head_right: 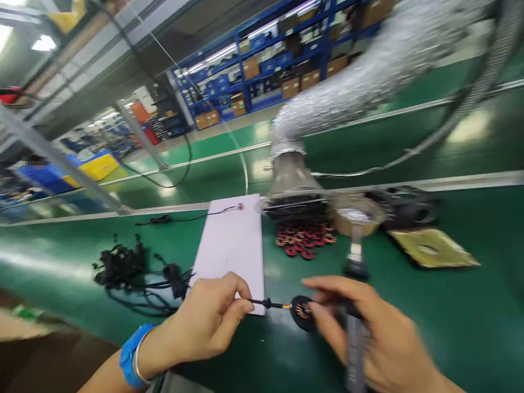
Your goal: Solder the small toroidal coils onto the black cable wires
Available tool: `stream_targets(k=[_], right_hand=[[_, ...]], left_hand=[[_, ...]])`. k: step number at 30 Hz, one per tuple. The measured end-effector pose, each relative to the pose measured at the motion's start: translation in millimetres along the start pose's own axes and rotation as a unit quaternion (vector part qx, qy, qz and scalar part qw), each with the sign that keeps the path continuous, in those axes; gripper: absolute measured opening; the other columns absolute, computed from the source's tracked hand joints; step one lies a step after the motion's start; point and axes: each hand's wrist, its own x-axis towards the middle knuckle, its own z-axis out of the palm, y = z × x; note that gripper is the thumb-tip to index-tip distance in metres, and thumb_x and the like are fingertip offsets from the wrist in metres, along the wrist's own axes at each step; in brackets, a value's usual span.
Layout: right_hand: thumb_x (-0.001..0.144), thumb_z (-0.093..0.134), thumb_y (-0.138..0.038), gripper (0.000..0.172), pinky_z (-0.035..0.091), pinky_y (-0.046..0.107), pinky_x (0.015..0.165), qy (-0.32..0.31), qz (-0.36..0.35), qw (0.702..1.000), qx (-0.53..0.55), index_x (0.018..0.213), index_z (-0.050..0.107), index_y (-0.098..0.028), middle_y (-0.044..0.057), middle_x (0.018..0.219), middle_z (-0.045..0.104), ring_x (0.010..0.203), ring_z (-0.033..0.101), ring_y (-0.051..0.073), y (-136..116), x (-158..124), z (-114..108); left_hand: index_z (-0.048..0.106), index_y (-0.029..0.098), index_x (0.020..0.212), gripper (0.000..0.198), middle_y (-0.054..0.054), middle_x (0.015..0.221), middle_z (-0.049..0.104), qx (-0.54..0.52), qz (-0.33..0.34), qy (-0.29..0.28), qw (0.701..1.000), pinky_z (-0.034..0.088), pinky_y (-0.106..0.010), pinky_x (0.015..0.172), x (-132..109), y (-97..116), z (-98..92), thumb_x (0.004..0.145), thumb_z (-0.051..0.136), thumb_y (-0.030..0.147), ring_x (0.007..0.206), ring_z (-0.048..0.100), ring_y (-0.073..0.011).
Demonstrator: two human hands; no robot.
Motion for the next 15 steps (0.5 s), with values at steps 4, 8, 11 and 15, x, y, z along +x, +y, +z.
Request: stream_targets(k=[4, 8, 11, 15], right_hand=[[0.084, 0.057, -0.014, 0.037, 0.062, 0.026, 0.060, -0.060, -0.003, 0.990, 0.130, 0.116, 0.047, -0.029, 0.003, 0.087, 0.069, 0.066, 0.070, 0.017, -26, 12, 1], [0.082, 0.055, -0.009, 0.035, 0.058, 0.022, 0.060, -0.044, -0.040, 0.990, 0.130, 0.112, 0.048, -0.025, 0.000, 0.081, 0.065, 0.064, 0.065, 0.012, -29, 18, -3], [0.082, 0.056, -0.008, 0.033, 0.057, 0.022, 0.061, -0.034, -0.041, 0.990, 0.128, 0.111, 0.049, -0.024, -0.001, 0.081, 0.065, 0.064, 0.064, 0.012, -25, 19, -4], [0.083, 0.058, -0.008, 0.032, 0.057, 0.021, 0.062, -0.019, -0.050, 0.991, 0.124, 0.110, 0.050, -0.024, 0.000, 0.083, 0.066, 0.066, 0.065, 0.011, -19, 21, 1]], left_hand=[[0.053, 0.021, 0.092, 0.008, 0.004, 0.057, 0.055, 0.012, -0.006, -0.048, 0.999, 0.030, -0.026, 0.049, 18, -8, 43.8, 0.093, 0.045, 0.022, 0.048, 0.051, -0.0138], [0.051, 0.022, 0.092, 0.009, 0.003, 0.061, 0.057, 0.050, -0.023, -0.064, 0.996, 0.029, -0.027, 0.051, 29, -12, 46.5, 0.094, 0.043, 0.023, 0.052, 0.054, -0.0163], [0.051, 0.022, 0.094, 0.011, 0.001, 0.068, 0.060, 0.066, -0.017, -0.071, 0.995, 0.033, -0.028, 0.055, 35, -7, 41.0, 0.095, 0.041, 0.022, 0.060, 0.057, -0.0181], [0.053, 0.021, 0.100, 0.020, -0.007, 0.095, 0.061, 0.060, 0.052, -0.027, 0.996, 0.042, -0.033, 0.071, 43, 0, 42.3, 0.097, 0.033, 0.022, 0.082, 0.056, -0.0214]])
